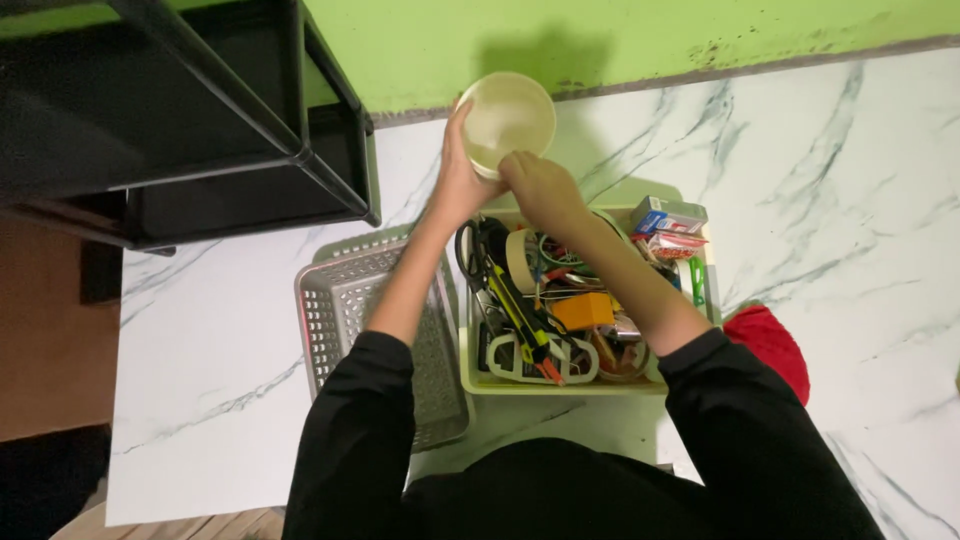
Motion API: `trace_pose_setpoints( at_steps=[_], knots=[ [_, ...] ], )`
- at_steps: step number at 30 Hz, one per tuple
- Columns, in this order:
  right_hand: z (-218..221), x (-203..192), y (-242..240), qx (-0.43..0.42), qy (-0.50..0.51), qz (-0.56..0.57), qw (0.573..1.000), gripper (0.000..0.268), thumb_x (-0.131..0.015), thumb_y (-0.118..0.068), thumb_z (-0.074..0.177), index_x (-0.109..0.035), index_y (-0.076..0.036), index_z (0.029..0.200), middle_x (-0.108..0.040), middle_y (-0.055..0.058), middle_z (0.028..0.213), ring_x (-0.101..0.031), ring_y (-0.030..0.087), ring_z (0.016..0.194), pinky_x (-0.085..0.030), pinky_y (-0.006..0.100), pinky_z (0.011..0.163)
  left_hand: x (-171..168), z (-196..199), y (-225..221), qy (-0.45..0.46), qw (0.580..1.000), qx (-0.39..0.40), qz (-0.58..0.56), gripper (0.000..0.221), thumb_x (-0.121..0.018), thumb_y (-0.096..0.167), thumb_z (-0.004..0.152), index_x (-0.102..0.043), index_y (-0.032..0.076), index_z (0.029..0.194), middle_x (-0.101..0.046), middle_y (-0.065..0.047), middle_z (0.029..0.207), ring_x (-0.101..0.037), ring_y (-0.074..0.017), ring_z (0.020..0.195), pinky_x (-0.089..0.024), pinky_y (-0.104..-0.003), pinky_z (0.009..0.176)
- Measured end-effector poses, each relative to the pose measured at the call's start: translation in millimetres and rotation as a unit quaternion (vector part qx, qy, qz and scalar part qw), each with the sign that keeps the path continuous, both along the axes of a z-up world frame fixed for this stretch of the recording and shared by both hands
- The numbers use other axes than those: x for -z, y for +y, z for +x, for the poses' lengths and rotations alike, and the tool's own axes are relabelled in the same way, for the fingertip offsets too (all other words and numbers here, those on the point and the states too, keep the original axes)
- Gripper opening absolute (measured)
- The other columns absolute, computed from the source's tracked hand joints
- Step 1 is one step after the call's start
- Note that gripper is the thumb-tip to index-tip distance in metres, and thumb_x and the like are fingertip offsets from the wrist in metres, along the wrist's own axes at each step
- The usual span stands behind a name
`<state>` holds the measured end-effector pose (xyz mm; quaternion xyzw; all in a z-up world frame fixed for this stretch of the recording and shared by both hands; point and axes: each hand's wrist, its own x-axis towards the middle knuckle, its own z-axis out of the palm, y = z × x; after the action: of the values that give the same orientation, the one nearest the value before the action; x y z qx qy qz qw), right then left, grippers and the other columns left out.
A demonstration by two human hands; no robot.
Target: The user organizes various office and packing supplies including boxes, tape, and tools.
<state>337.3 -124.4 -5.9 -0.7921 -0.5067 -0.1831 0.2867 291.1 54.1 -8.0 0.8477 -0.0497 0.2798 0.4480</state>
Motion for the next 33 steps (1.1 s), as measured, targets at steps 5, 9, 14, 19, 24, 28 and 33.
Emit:
trace_pose_setpoints(
  at_steps=[5,9,14,19,24,28,33],
  knots=[
    [-10.6,-25.4,-7.2,0.002,0.037,0.037,0.999,0.012,-0.065,-0.010,0.096,-0.056,-0.006,0.102,-0.063,0.013,0.091,-0.065,0.035,0.082,-0.051,0.046,0.070,9.6,-0.6,-10.8,0.024,0.996,-0.004,-0.087,0.133,-0.100,0.024,0.068,-0.008,0.006,0.162,-0.042,-0.027,0.156,-0.048,-0.0396,0.146,-0.045,-0.047,0.120],
    [-34.0,-65.8,-16.8,-0.030,0.039,0.067,0.997,0.023,-0.073,-0.009,0.090,-0.061,-0.003,0.108,-0.065,0.013,0.095,-0.067,0.032,0.084,-0.054,0.042,0.072,-16.3,-15.3,-15.4,0.028,0.998,-0.012,-0.052,0.138,-0.103,0.022,0.062,-0.008,0.008,0.161,-0.037,-0.027,0.158,-0.046,-0.0405,0.147,-0.044,-0.048,0.121],
    [-85.8,-128.4,-48.3,-0.020,-0.019,0.078,0.997,0.026,-0.075,-0.003,0.090,-0.067,-0.005,0.115,-0.069,0.010,0.100,-0.069,0.029,0.093,-0.055,0.039,0.076,-64.3,-51.6,-25.1,-0.068,0.996,-0.002,0.052,0.141,-0.107,0.027,0.057,-0.011,0.010,0.159,-0.028,-0.028,0.161,-0.035,-0.0449,0.149,-0.037,-0.054,0.124],
    [-155.8,-182.9,-95.4,0.005,-0.072,0.047,0.996,0.038,-0.073,-0.007,0.080,-0.069,-0.004,0.118,-0.073,0.008,0.109,-0.069,0.029,0.103,-0.057,0.039,0.082,-114.6,-115.3,-55.4,-0.129,0.984,0.041,0.113,0.135,-0.109,0.031,0.062,-0.015,0.014,0.158,-0.026,-0.024,0.165,-0.032,-0.0438,0.152,-0.034,-0.057,0.128],
    [-228.3,-196.5,-146.3,0.065,-0.065,0.045,0.995,0.030,-0.075,-0.007,0.083,-0.075,-0.004,0.112,-0.073,0.008,0.100,-0.071,0.025,0.094,-0.054,0.038,0.073,-137.6,-180.9,-99.9,-0.120,0.983,0.102,0.097,0.131,-0.107,0.035,0.061,-0.021,0.015,0.158,-0.029,-0.022,0.165,-0.034,-0.0418,0.149,-0.034,-0.056,0.125],
    [-282.1,-190.6,-187.7,0.108,-0.055,0.033,0.992,0.023,-0.075,-0.001,0.082,-0.076,-0.005,0.104,-0.074,0.006,0.094,-0.071,0.023,0.087,-0.051,0.036,0.067,-121.8,-225.8,-140.8,-0.102,0.980,0.148,0.080,0.127,-0.104,0.042,0.064,-0.021,0.013,0.157,-0.031,-0.022,0.161,-0.035,-0.0425,0.149,-0.032,-0.057,0.124],
    [-341.1,-184.4,-231.1,0.198,0.028,0.027,0.979,0.025,-0.074,-0.002,0.076,-0.077,-0.006,0.101,-0.071,0.007,0.090,-0.068,0.024,0.083,-0.052,0.036,0.069,-97.8,-255.3,-197.9,-0.082,0.969,0.231,0.009,0.123,-0.099,0.046,0.071,-0.020,0.011,0.158,-0.032,-0.023,0.160,-0.036,-0.0432,0.149,-0.033,-0.055,0.126]
  ],
)
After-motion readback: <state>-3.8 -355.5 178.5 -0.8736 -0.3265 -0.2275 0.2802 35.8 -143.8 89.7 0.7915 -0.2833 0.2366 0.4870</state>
